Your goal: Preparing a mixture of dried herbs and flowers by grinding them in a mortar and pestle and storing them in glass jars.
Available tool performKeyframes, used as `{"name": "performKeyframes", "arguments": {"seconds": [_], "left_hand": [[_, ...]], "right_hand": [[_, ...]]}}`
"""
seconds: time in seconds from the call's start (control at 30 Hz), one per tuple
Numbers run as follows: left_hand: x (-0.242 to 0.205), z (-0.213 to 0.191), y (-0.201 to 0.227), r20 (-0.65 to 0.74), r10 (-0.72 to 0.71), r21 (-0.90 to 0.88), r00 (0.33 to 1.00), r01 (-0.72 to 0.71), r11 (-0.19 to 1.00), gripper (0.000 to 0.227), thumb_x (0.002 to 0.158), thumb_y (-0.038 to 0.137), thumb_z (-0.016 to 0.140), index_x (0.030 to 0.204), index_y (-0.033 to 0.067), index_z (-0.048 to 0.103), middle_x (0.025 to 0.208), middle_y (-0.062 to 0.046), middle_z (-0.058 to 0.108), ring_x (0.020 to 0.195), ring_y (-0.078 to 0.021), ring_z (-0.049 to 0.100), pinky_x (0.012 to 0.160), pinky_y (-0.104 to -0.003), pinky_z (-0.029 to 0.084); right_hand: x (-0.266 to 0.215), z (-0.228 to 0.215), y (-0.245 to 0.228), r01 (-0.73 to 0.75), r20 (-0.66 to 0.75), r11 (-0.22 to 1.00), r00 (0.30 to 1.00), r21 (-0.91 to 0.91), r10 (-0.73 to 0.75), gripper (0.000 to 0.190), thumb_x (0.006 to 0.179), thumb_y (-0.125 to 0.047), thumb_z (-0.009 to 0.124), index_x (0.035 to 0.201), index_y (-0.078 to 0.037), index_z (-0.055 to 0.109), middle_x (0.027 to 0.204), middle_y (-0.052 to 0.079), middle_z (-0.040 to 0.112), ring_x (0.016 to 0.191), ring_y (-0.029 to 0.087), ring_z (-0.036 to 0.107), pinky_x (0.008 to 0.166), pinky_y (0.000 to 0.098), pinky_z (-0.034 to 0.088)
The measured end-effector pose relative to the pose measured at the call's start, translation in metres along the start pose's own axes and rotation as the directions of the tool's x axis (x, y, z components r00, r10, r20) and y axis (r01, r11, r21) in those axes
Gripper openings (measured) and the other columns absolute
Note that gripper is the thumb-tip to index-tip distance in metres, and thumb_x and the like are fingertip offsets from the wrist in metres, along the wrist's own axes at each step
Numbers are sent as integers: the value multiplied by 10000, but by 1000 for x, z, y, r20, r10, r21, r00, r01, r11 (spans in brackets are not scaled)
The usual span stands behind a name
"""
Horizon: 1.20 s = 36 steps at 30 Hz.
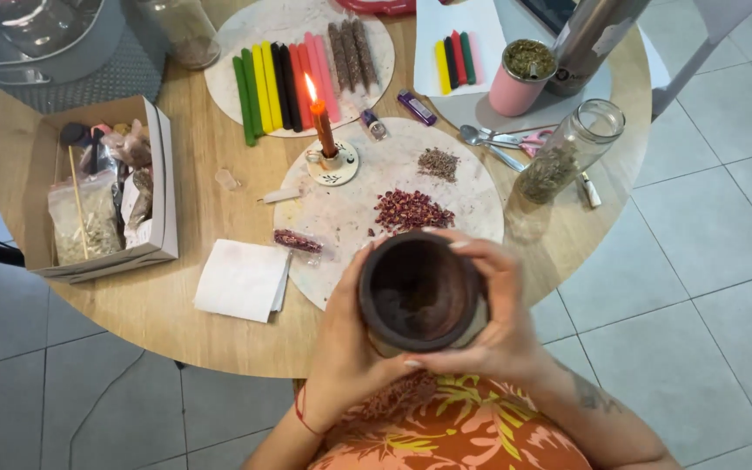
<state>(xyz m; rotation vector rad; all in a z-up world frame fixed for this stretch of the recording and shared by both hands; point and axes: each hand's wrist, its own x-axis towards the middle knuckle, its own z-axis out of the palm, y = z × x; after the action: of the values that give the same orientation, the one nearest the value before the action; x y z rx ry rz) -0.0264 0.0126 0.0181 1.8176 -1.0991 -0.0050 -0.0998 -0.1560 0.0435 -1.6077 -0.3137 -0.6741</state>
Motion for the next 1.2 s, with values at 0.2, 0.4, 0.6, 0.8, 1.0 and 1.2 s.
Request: {"name": "performKeyframes", "arguments": {"seconds": [0.2, 0.4, 0.6, 0.8, 1.0, 1.2], "left_hand": [[-6, 10, -12, -277, -366, -231, 889, 308, 923, 1081, 468, 287, 878, 1351, 66, 295, 1347, -125, 469, 1252, -252, 478, 1034, -357, 373], [-4, 10, -20, -274, -410, -301, 870, 327, 896, 984, 545, 189, 848, 1340, 81, 278, 1358, -126, 394, 1273, -270, 420, 1054, -382, 358], [-9, 3, -27, -197, -410, -345, 891, 328, 879, 1087, 519, 279, 866, 1374, 91, 222, 1405, -131, 343, 1315, -269, 368, 1086, -398, 319], [-6, -21, -1, -297, -166, -92, 940, 145, 985, 1020, 649, 488, 711, 1412, 28, 215, 1453, -172, 321, 1365, -312, 331, 1135, -451, 277], [29, -49, 55, -258, 115, 130, 959, -83, 988, 811, 793, 479, 632, 1374, 7, 319, 1426, -162, 424, 1364, -309, 423, 1167, -433, 334], [64, -81, 35, -444, 280, 175, 851, -224, 959, 701, 797, 173, 794, 1284, -60, 348, 1208, -221, 544, 1099, -312, 634, 980, -328, 573]], "right_hand": [[10, -21, 15, -21, 131, 954, 989, -298, 62, 946, 625, -359, 781, 1365, -76, 264, 1416, 159, 414, 1350, 302, 420, 1139, 443, 354], [23, -84, 47, -314, -565, 615, 782, -723, -264, 715, 747, -190, 810, 1240, -88, 302, 1170, 128, 387, 1042, 257, 453, 781, 370, 350], [34, -105, 82, -630, -673, 624, 707, -462, 216, 790, 761, -169, 792, 1327, -100, 246, 1304, 129, 475, 1138, 250, 525, 898, 343, 476], [39, -70, 48, -342, -549, 754, 835, -561, -31, 602, 755, -47, 779, 1219, -59, 396, 1220, 139, 526, 1090, 251, 574, 865, 321, 507], [51, -8, -15, 159, -90, 841, 967, -517, -238, 762, 671, -107, 846, 1250, -4, 362, 1149, 190, 598, 1056, 299, 644, 954, 372, 562], [69, 21, -58, 330, 330, 802, 927, -497, -177, 671, 879, -247, 746, 1385, -46, 354, 1418, 133, 467, 1339, 297, 504, 1144, 420, 456]]}}
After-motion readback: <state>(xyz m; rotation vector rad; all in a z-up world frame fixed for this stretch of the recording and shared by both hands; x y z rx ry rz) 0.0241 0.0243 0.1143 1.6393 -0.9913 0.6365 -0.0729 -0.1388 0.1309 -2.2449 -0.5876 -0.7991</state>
